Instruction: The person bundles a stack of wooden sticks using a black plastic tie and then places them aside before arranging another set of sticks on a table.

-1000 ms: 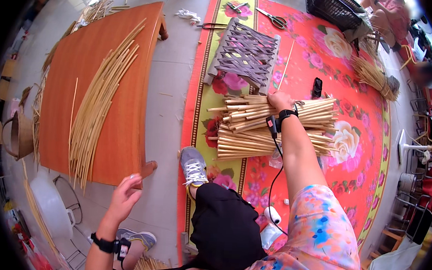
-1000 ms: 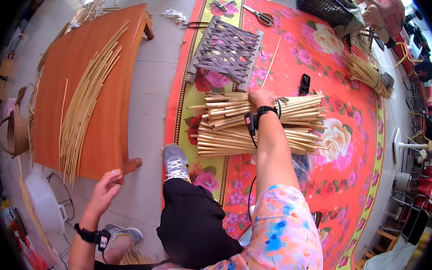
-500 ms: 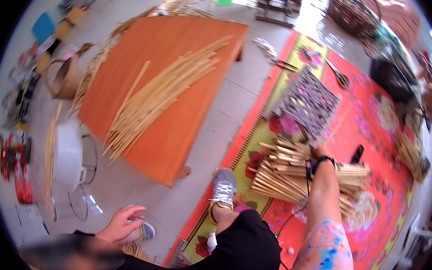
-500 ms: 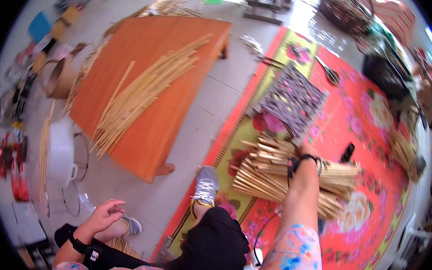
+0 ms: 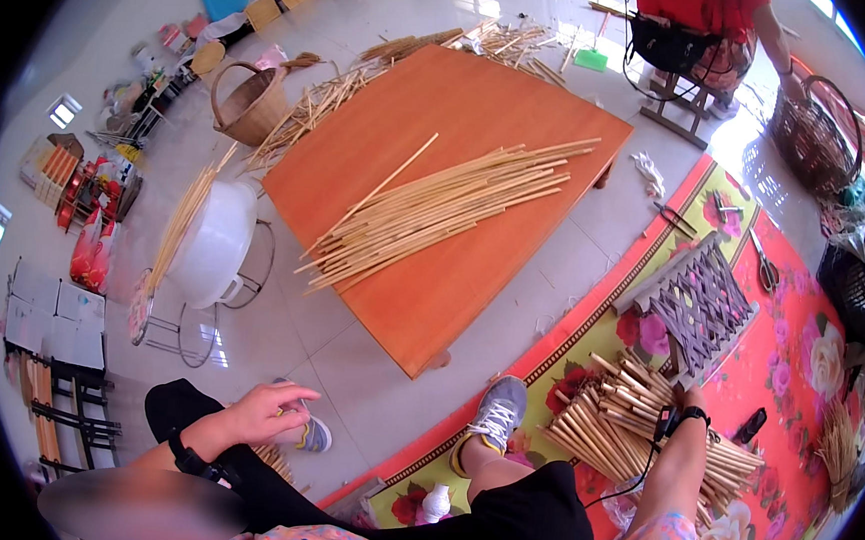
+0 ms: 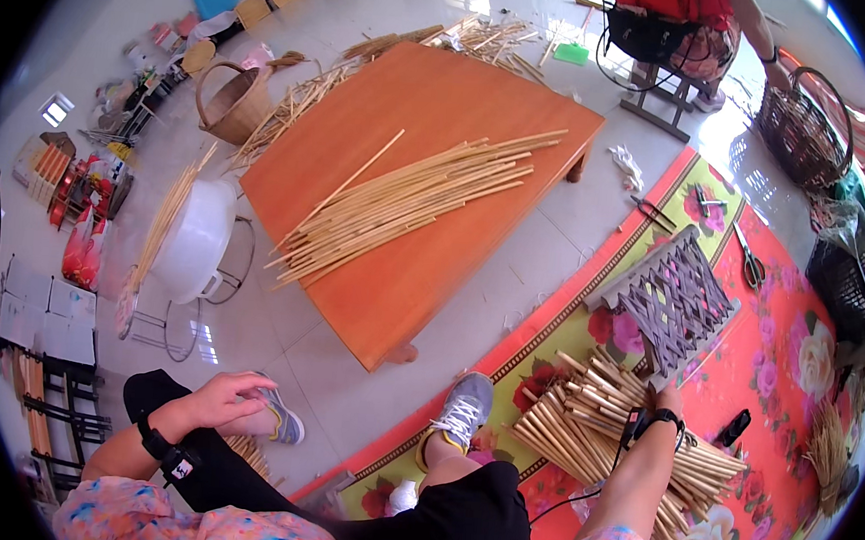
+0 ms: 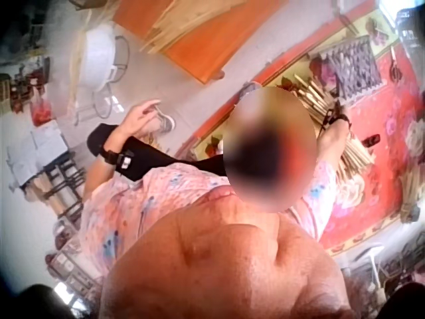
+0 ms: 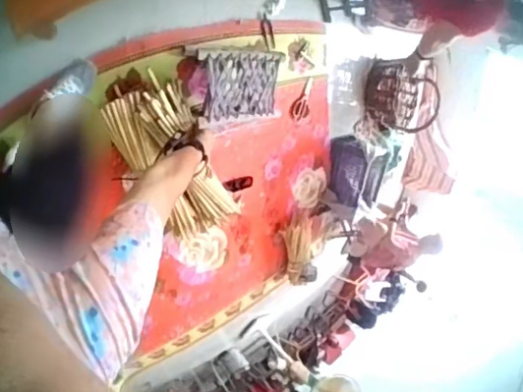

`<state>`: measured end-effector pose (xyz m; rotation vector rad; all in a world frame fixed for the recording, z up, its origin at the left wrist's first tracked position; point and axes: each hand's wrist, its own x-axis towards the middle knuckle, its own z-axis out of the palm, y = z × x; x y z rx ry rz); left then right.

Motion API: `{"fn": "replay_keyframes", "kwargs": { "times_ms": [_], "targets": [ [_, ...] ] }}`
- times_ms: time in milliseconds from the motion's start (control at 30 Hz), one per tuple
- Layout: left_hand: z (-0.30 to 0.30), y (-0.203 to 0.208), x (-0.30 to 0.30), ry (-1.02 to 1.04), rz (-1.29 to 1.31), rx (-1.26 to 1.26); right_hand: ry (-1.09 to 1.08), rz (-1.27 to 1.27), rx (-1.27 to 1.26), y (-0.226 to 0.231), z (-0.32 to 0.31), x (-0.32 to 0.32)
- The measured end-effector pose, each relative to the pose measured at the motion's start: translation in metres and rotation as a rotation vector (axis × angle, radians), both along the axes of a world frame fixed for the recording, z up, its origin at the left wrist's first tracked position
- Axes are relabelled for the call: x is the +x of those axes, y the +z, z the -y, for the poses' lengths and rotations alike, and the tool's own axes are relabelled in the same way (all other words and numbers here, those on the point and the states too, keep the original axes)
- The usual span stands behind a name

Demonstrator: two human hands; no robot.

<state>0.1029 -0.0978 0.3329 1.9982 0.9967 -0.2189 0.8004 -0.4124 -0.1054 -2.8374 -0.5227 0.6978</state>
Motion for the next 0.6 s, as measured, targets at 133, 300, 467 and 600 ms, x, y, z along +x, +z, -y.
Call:
{"fn": "replay_keyframes", "kwargs": {
  "times_ms": [133,300,467,600],
  "targets": [
    [-0.002,-0.006,0.005,-0.051,0.05,0.011,0.106,-0.014,-0.134,0.032,-0.001,0.006],
    [0.002,-0.014,-0.006,-0.029,0.029,-0.008,-0.094,-0.027,-0.2,0.106,-0.038,-0.047],
    [0.006,-0.02,-0.017,-0.05,-0.012,0.031,-0.019,-0.048,-0.091,0.08,-0.04,-0.041],
    [-0.015,-0.045,-0.012,-0.162,0.053,0.067,0.019,0.082,0.075,0.01,0.031,0.054]
  ]
}}
